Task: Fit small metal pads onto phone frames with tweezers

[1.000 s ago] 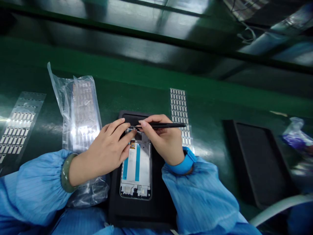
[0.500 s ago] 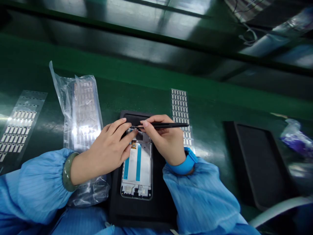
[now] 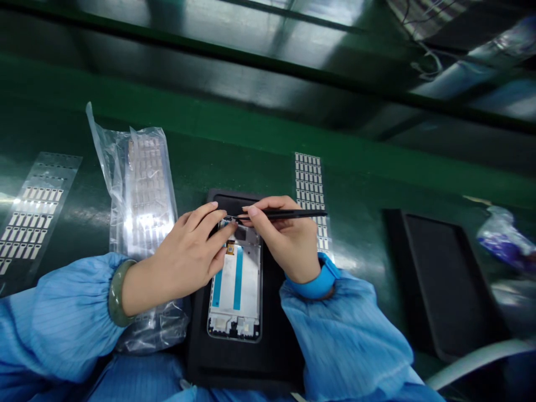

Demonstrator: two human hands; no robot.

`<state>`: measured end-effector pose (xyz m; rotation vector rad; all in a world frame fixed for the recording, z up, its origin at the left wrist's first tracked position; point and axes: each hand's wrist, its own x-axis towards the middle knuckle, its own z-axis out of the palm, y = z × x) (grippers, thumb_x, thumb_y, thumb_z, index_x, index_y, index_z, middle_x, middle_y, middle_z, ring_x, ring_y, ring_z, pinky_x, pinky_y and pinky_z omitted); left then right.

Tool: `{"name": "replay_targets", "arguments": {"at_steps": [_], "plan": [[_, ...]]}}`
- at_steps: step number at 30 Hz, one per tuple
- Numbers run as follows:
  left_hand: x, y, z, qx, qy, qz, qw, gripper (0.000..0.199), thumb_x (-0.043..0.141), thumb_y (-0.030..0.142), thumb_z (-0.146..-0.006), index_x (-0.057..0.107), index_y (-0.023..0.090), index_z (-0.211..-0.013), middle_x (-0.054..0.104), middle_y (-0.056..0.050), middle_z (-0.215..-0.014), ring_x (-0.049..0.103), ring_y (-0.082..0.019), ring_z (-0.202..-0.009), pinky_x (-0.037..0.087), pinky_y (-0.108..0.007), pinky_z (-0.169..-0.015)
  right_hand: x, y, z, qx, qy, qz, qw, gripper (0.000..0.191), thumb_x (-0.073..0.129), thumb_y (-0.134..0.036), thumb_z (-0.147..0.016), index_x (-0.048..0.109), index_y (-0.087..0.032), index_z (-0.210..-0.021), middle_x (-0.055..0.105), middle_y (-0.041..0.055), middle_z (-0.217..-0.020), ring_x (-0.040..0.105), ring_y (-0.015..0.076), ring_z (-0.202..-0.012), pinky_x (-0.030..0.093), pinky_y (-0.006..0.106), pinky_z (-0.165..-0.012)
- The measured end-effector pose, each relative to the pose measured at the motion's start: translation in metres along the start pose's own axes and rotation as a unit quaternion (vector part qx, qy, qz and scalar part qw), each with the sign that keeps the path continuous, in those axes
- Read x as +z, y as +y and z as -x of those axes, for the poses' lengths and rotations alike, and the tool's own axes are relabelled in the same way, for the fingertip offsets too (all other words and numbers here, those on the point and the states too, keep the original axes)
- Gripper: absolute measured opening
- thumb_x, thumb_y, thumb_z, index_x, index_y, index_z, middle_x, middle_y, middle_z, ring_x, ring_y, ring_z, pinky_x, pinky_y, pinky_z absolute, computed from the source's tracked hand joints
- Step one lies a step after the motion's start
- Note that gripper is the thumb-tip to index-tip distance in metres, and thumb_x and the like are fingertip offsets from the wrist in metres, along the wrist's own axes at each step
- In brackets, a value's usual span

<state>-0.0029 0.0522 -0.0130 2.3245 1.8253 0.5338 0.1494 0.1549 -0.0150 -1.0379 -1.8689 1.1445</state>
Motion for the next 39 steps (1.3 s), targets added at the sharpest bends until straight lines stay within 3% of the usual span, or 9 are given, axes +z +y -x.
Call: {"name": "replay_targets", "arguments": {"at_steps": [27, 39], "plan": [[0.0, -0.0019, -0.0001, -0.008, -0.013, 0.024, 1.0, 0.041, 0.045, 0.022, -0.089, 0.048, 0.013, -0.128, 0.047, -0.014, -0.129, 0.032, -0.031, -0.13, 0.041, -0.048, -0.101, 0.0001, 0.0002, 0.0006, -0.016, 0.0, 0.041, 0.999, 0.008, 0.062, -0.028, -0.083, 0.06, -0.02, -0.082, 0.061, -0.0005, -0.077, 0.063, 0.0125, -0.063, 0.053, 0.024, -0.058], [0.001, -0.0018, 0.0007, -0.004, 0.006, 0.026, 1.0, 0.04, 0.046, 0.021, -0.088, 0.049, 0.013, -0.126, 0.049, -0.014, -0.127, 0.034, -0.031, -0.129, 0.043, -0.049, -0.099, 0.0009, -0.0013, 0.0003, -0.005, 0.002, 0.046, 0.999, 0.011, 0.063, -0.031, -0.082, 0.06, -0.02, -0.081, 0.062, -0.0005, -0.076, 0.063, 0.0127, -0.061, 0.053, 0.025, -0.057]]}}
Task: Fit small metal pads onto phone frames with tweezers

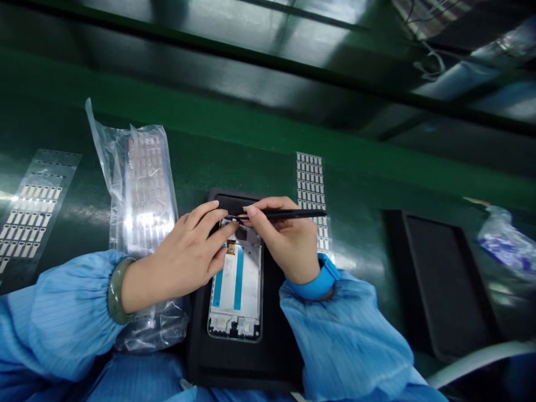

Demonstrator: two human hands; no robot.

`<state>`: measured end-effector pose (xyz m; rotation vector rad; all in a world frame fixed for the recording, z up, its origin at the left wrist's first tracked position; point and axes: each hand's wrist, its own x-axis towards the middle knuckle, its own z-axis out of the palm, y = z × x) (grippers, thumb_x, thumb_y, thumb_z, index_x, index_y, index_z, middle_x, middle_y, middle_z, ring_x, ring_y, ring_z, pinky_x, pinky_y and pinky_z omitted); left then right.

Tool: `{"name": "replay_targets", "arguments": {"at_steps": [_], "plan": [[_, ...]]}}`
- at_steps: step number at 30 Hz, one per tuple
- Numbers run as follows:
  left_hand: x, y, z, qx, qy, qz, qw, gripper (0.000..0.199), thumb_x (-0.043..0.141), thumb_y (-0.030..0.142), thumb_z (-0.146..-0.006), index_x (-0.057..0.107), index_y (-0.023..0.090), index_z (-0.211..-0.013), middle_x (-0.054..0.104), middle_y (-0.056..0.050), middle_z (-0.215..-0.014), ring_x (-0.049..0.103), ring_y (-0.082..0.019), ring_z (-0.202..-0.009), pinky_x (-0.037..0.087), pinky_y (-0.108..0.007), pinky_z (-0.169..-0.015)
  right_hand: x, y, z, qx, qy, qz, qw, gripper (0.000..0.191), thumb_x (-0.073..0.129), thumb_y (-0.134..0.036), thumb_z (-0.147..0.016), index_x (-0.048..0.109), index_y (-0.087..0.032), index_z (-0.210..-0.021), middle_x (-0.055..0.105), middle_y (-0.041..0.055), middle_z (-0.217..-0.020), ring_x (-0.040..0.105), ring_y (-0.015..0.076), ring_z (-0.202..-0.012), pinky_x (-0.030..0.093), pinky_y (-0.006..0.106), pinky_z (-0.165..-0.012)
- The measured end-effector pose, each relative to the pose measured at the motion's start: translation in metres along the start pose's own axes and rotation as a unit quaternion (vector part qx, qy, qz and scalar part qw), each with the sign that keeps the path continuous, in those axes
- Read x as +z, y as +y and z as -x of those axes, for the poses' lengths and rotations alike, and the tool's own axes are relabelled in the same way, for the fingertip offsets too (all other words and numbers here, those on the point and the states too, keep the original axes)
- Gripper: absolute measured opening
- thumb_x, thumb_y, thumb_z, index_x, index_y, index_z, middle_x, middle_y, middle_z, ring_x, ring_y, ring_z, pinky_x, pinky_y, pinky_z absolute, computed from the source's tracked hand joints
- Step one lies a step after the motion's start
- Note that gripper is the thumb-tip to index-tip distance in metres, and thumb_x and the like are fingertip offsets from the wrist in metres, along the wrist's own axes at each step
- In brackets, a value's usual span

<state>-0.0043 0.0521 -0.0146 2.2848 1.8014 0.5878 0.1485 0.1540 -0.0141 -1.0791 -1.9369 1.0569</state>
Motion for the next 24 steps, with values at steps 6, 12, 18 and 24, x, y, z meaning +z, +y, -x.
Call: {"name": "replay_targets", "arguments": {"at_steps": [6, 12, 18, 24], "plan": [[-0.0004, 0.0, -0.0002, -0.001, -0.009, 0.002, 1.0, 0.04, 0.046, 0.022, -0.088, 0.049, 0.013, -0.127, 0.048, -0.015, -0.128, 0.033, -0.031, -0.129, 0.042, -0.05, -0.1, 0.0006, -0.0035, 0.0001, -0.028, 0.003, 0.026, 0.999, 0.007, 0.064, -0.027, -0.081, 0.062, -0.02, -0.081, 0.064, -0.0006, -0.078, 0.063, 0.012, -0.062, 0.052, 0.023, -0.056], [-0.0008, 0.0001, -0.0002, 0.001, -0.004, -0.002, 1.0, 0.038, 0.045, 0.022, -0.089, 0.05, 0.012, -0.125, 0.049, -0.015, -0.128, 0.033, -0.031, -0.13, 0.043, -0.05, -0.099, -0.0011, 0.0033, 0.0023, -0.011, 0.021, -0.028, 0.999, 0.009, 0.063, -0.028, -0.082, 0.061, -0.021, -0.087, 0.063, 0.0005, -0.083, 0.065, 0.0144, -0.068, 0.056, 0.026, -0.058], [-0.001, 0.0005, -0.0004, 0.0, -0.014, -0.006, 1.0, 0.039, 0.043, 0.023, -0.09, 0.048, 0.011, -0.127, 0.049, -0.015, -0.128, 0.033, -0.031, -0.129, 0.044, -0.05, -0.097, 0.0, 0.001, 0.0028, -0.049, 0.008, 0.007, 0.999, 0.004, 0.061, -0.022, -0.082, 0.061, -0.021, -0.086, 0.062, -0.0008, -0.083, 0.064, 0.0128, -0.068, 0.055, 0.025, -0.06], [-0.0009, 0.0004, -0.0008, 0.0, -0.008, -0.003, 1.0, 0.039, 0.045, 0.021, -0.089, 0.05, 0.011, -0.126, 0.049, -0.015, -0.128, 0.034, -0.031, -0.129, 0.044, -0.049, -0.097, 0.0011, -0.0025, 0.002, -0.06, 0.012, 0.041, 0.997, 0.005, 0.059, -0.023, -0.082, 0.06, -0.022, -0.087, 0.063, -0.0001, -0.083, 0.064, 0.0138, -0.068, 0.056, 0.026, -0.06]]}}
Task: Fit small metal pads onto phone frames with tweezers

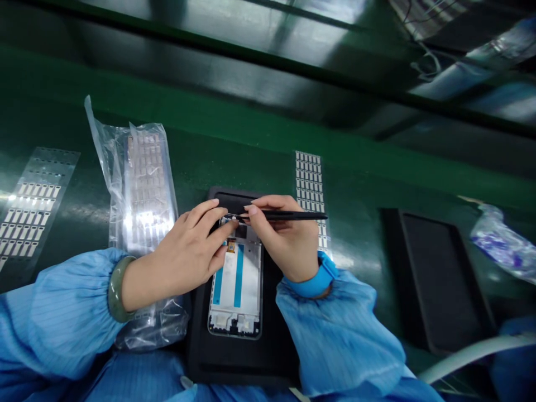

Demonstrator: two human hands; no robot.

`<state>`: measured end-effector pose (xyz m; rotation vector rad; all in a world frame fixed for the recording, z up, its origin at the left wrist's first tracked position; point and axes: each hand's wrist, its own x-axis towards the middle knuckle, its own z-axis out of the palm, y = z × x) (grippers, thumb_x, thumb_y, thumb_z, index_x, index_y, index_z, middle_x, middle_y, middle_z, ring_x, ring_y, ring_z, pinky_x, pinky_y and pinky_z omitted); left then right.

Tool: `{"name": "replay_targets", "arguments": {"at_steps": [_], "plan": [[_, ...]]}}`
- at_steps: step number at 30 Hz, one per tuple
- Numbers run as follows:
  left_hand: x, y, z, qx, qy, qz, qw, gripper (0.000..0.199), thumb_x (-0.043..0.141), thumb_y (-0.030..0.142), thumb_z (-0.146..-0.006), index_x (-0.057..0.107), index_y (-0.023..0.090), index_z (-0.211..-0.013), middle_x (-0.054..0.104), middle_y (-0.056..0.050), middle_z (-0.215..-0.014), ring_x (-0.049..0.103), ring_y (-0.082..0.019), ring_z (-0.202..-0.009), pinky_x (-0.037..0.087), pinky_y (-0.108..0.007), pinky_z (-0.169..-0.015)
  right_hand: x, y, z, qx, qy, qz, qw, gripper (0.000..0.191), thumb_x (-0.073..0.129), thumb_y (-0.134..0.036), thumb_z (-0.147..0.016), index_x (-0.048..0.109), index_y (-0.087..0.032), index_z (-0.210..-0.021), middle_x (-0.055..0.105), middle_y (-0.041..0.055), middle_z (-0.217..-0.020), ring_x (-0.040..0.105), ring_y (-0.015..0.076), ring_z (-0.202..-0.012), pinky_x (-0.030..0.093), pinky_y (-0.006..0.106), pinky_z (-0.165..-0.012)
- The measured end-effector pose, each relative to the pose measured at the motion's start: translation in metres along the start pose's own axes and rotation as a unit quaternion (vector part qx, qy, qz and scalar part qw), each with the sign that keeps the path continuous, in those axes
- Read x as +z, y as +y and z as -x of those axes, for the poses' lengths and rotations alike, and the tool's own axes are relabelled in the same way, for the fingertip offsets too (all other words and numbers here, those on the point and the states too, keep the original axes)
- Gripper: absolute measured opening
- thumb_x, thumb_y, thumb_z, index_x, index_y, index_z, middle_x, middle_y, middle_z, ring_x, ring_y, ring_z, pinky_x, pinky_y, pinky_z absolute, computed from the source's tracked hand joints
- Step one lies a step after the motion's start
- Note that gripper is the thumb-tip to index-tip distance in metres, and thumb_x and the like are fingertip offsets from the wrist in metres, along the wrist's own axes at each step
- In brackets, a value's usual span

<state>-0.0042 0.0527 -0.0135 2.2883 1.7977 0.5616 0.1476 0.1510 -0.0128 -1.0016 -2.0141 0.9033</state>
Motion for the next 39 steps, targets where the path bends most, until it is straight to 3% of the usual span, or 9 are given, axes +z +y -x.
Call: {"name": "replay_targets", "arguments": {"at_steps": [7, 20, 22, 28, 35, 39], "plan": [[-0.001, 0.0, -0.001, -0.002, 0.001, 0.008, 1.0, 0.039, 0.045, 0.023, -0.088, 0.05, 0.012, -0.126, 0.05, -0.015, -0.127, 0.035, -0.032, -0.129, 0.045, -0.049, -0.096, -0.002, -0.006, -0.003, -0.062, 0.0, 0.082, 0.995, 0.006, 0.058, -0.018, -0.081, 0.061, -0.023, -0.084, 0.066, 0.0007, -0.084, 0.063, 0.0149, -0.072, 0.054, 0.027, -0.063], [-0.003, 0.0, 0.0, 0.009, -0.004, -0.023, 1.0, 0.038, 0.042, 0.027, -0.091, 0.05, 0.012, -0.126, 0.052, -0.015, -0.128, 0.036, -0.031, -0.129, 0.045, -0.048, -0.094, -0.002, -0.011, -0.01, -0.08, -0.037, 0.097, 0.991, 0.01, 0.056, -0.015, -0.081, 0.061, -0.022, -0.086, 0.066, 0.0008, -0.084, 0.064, 0.0153, -0.073, 0.055, 0.027, -0.065], [-0.003, 0.0, 0.0, 0.015, -0.004, -0.039, 0.999, 0.039, 0.041, 0.028, -0.092, 0.05, 0.012, -0.126, 0.052, -0.015, -0.129, 0.037, -0.031, -0.128, 0.044, -0.049, -0.094, -0.002, -0.007, -0.008, -0.072, -0.032, 0.094, 0.992, 0.008, 0.057, -0.016, -0.081, 0.061, -0.023, -0.084, 0.066, 0.0012, -0.083, 0.065, 0.0164, -0.076, 0.055, 0.029, -0.068], [-0.003, 0.0, 0.0, 0.014, -0.007, -0.037, 0.999, 0.039, 0.043, 0.027, -0.091, 0.049, 0.012, -0.126, 0.05, -0.014, -0.13, 0.036, -0.031, -0.129, 0.043, -0.048, -0.096, -0.005, 0.01, -0.001, 0.01, -0.022, -0.041, 0.999, 0.012, 0.06, -0.028, -0.083, 0.06, -0.022, -0.094, 0.065, 0.0029, -0.087, 0.066, 0.0165, -0.07, 0.056, 0.028, -0.057], [-0.001, -0.002, 0.0, 0.015, -0.002, -0.026, 1.0, 0.04, 0.04, 0.028, -0.092, 0.049, 0.011, -0.126, 0.05, -0.014, -0.13, 0.034, -0.031, -0.13, 0.042, -0.047, -0.097, -0.004, 0.003, 0.0, -0.076, -0.005, 0.04, 0.996, 0.005, 0.062, -0.023, -0.082, 0.063, -0.024, -0.088, 0.066, 0.0008, -0.083, 0.064, 0.0158, -0.074, 0.055, 0.029, -0.066], [0.0, -0.002, 0.001, 0.014, 0.003, -0.025, 1.0, 0.039, 0.042, 0.028, -0.091, 0.05, 0.011, -0.125, 0.051, -0.015, -0.129, 0.035, -0.031, -0.13, 0.043, -0.047, -0.097, -0.003, 0.001, -0.001, -0.075, -0.012, 0.042, 0.996, 0.005, 0.062, -0.023, -0.082, 0.063, -0.024, -0.087, 0.067, 0.0005, -0.083, 0.064, 0.016, -0.075, 0.054, 0.029, -0.067]]}}
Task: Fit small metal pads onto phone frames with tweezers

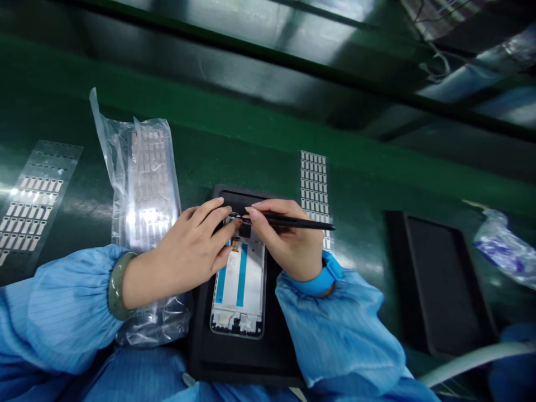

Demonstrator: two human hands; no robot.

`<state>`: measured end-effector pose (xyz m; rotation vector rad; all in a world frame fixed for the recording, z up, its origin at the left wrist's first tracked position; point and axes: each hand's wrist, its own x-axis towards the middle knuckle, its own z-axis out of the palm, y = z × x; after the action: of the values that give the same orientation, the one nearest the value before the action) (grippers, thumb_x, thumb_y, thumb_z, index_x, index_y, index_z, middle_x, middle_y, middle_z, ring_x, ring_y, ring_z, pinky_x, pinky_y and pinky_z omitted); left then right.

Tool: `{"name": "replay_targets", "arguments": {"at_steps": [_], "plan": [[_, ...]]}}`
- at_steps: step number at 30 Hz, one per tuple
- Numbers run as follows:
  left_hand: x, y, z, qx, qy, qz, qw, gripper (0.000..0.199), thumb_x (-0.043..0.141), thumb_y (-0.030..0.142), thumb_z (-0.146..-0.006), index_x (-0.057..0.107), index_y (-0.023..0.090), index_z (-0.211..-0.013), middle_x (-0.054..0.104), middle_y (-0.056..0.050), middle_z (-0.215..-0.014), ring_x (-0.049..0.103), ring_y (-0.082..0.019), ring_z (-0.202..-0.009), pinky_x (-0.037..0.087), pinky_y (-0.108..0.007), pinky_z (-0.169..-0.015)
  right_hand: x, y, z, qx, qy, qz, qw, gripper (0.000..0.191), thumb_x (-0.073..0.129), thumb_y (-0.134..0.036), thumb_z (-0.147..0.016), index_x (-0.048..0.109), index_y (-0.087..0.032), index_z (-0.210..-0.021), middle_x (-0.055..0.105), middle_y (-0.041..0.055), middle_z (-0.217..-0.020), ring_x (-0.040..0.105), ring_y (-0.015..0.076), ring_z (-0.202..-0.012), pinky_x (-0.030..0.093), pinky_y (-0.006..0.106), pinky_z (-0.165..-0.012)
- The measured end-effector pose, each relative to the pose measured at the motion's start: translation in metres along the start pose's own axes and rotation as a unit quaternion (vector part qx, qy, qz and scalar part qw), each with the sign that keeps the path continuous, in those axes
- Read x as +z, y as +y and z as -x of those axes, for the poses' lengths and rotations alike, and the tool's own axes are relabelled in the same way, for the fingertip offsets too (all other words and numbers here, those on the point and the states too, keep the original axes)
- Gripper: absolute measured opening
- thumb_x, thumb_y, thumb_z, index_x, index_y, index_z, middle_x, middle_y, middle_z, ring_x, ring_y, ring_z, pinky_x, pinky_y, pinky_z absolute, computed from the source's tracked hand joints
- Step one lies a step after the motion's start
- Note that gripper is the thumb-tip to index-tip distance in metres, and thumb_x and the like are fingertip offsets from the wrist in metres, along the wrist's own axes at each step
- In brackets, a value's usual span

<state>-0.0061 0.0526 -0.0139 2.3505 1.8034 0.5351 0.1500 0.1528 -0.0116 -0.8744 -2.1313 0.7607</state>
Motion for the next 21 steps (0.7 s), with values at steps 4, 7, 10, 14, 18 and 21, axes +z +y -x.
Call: {"name": "replay_targets", "arguments": {"at_steps": [4, 7, 10, 14, 18, 21], "plan": [[-0.0002, 0.0004, 0.0002, -0.001, -0.001, -0.001, 1.0, 0.038, 0.042, 0.028, -0.091, 0.051, 0.011, -0.124, 0.051, -0.015, -0.129, 0.035, -0.03, -0.13, 0.043, -0.047, -0.097, -0.0002, -0.001, 0.0001, -0.007, -0.009, -0.009, 1.0, 0.005, 0.062, -0.021, -0.082, 0.063, -0.024, -0.086, 0.067, -0.0005, -0.082, 0.064, 0.0148, -0.074, 0.054, 0.028, -0.067], [-0.0001, 0.0002, 0.0004, -0.001, -0.005, -0.002, 1.0, 0.038, 0.042, 0.028, -0.092, 0.051, 0.012, -0.124, 0.05, -0.014, -0.129, 0.034, -0.031, -0.131, 0.042, -0.047, -0.098, -0.0008, -0.0007, 0.0005, -0.013, -0.005, -0.01, 1.0, 0.006, 0.062, -0.02, -0.082, 0.063, -0.023, -0.087, 0.067, 0.0002, -0.083, 0.064, 0.0151, -0.074, 0.054, 0.028, -0.067], [-0.0002, -0.0001, 0.0003, -0.002, -0.011, -0.002, 1.0, 0.039, 0.041, 0.029, -0.092, 0.05, 0.012, -0.126, 0.049, -0.014, -0.131, 0.033, -0.03, -0.131, 0.042, -0.047, -0.098, -0.0014, 0.0019, 0.0009, -0.014, 0.022, 0.002, 1.0, 0.006, 0.062, -0.022, -0.082, 0.063, -0.023, -0.088, 0.067, 0.0009, -0.083, 0.064, 0.0157, -0.073, 0.054, 0.029, -0.067], [-0.001, -0.0001, 0.0, -0.002, -0.015, 0.0, 1.0, 0.04, 0.04, 0.029, -0.092, 0.048, 0.012, -0.128, 0.049, -0.014, -0.131, 0.033, -0.03, -0.131, 0.042, -0.047, -0.098, -0.0009, 0.0048, 0.0004, -0.026, 0.047, 0.026, 0.998, 0.005, 0.063, -0.021, -0.082, 0.064, -0.022, -0.087, 0.067, 0.0005, -0.081, 0.064, 0.0152, -0.072, 0.054, 0.028, -0.066], [-0.0014, 0.0002, -0.0002, -0.002, -0.01, 0.001, 1.0, 0.04, 0.04, 0.029, -0.092, 0.049, 0.011, -0.127, 0.05, -0.014, -0.13, 0.034, -0.03, -0.13, 0.043, -0.046, -0.097, 0.0008, 0.0035, -0.0004, -0.043, 0.025, 0.012, 0.999, 0.008, 0.064, -0.017, -0.081, 0.063, -0.022, -0.087, 0.067, -0.0007, -0.082, 0.064, 0.0137, -0.072, 0.053, 0.026, -0.066], [-0.0011, 0.0002, -0.0001, -0.001, -0.005, -0.001, 1.0, 0.039, 0.04, 0.029, -0.092, 0.05, 0.011, -0.126, 0.05, -0.014, -0.129, 0.034, -0.03, -0.13, 0.043, -0.046, -0.098, 0.0015, 0.0022, -0.0002, -0.048, 0.023, 0.005, 0.999, 0.009, 0.063, -0.016, -0.081, 0.063, -0.022, -0.087, 0.067, -0.001, -0.083, 0.064, 0.013, -0.073, 0.053, 0.025, -0.067]]}}
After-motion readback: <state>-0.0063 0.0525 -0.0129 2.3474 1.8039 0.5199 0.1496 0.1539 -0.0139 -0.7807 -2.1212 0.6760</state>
